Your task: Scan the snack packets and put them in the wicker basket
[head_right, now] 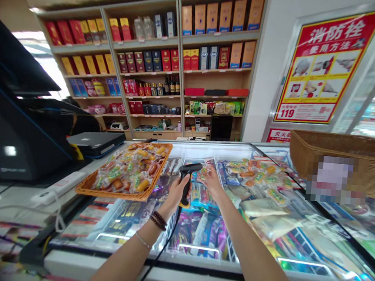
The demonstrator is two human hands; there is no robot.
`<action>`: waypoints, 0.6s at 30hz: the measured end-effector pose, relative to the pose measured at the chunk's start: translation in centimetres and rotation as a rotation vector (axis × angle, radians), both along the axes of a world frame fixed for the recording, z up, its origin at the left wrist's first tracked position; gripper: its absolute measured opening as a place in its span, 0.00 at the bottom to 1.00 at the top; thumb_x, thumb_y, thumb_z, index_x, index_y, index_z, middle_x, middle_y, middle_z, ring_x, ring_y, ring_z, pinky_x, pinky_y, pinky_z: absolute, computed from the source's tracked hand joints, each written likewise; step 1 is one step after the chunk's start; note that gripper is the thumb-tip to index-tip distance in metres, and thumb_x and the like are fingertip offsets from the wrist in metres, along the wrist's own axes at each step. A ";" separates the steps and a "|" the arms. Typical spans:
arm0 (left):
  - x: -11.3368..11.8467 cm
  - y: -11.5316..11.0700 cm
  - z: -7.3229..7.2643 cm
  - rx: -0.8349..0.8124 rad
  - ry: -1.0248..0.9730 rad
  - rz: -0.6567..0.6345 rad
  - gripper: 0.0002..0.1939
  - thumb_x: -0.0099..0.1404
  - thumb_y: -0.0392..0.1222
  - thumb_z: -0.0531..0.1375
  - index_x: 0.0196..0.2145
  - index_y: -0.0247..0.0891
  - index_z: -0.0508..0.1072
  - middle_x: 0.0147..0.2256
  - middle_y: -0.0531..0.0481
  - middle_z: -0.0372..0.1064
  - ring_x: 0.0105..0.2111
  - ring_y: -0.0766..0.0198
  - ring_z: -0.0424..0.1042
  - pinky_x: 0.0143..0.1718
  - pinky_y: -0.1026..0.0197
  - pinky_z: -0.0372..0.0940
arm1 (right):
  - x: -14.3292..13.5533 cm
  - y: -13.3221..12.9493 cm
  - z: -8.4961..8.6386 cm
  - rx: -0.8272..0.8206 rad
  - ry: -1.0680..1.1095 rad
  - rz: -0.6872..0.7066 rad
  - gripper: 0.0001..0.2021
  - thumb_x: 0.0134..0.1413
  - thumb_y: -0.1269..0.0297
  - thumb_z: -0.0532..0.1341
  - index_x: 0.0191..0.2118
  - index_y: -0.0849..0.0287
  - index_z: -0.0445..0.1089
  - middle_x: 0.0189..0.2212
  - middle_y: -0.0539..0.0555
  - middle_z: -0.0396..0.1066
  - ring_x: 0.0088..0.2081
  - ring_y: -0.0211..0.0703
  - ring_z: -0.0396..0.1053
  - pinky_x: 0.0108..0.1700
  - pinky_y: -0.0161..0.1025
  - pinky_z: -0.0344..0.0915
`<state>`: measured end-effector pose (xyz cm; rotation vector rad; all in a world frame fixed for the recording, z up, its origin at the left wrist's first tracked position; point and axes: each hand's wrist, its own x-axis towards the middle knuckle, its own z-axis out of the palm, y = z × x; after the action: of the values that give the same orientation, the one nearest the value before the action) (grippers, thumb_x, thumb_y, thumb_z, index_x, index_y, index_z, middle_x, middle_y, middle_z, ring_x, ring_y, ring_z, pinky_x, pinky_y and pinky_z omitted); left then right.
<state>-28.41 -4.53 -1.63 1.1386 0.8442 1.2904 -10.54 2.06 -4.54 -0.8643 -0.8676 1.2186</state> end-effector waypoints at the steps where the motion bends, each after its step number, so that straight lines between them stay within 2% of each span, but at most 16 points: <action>1: -0.1 0.1 -0.2 0.009 0.007 0.014 0.38 0.57 0.81 0.77 0.31 0.44 0.71 0.22 0.54 0.68 0.19 0.67 0.63 0.22 0.62 0.58 | -0.1 -0.1 0.0 -0.003 -0.014 -0.003 0.35 0.30 0.51 0.91 0.44 0.47 0.75 0.38 0.45 0.84 0.45 0.52 0.87 0.59 0.58 0.86; 6: -0.7 0.5 -0.8 0.008 0.029 0.077 0.36 0.60 0.79 0.76 0.31 0.45 0.70 0.22 0.55 0.68 0.19 0.66 0.63 0.21 0.62 0.57 | -0.3 -0.3 0.1 -0.010 -0.037 -0.030 0.33 0.36 0.53 0.90 0.45 0.47 0.76 0.40 0.47 0.83 0.46 0.54 0.87 0.62 0.63 0.85; 14: -1.1 0.2 -0.5 0.050 0.072 0.060 0.38 0.58 0.81 0.76 0.30 0.45 0.68 0.22 0.56 0.68 0.17 0.68 0.61 0.20 0.62 0.56 | -1.0 -0.2 0.2 -0.001 -0.081 -0.036 0.35 0.31 0.49 0.91 0.44 0.47 0.76 0.36 0.45 0.81 0.42 0.51 0.86 0.60 0.61 0.86; 18: -1.2 0.1 -0.5 0.055 0.070 0.059 0.39 0.57 0.82 0.77 0.30 0.45 0.68 0.22 0.56 0.67 0.17 0.68 0.61 0.19 0.62 0.56 | -1.1 -0.1 0.2 -0.011 -0.083 -0.050 0.36 0.30 0.48 0.91 0.45 0.47 0.76 0.38 0.47 0.81 0.45 0.54 0.86 0.60 0.61 0.85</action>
<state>-29.58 -4.44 -2.11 1.2163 0.9048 1.3357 -11.60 1.99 -4.36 -0.9453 -0.9016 1.1513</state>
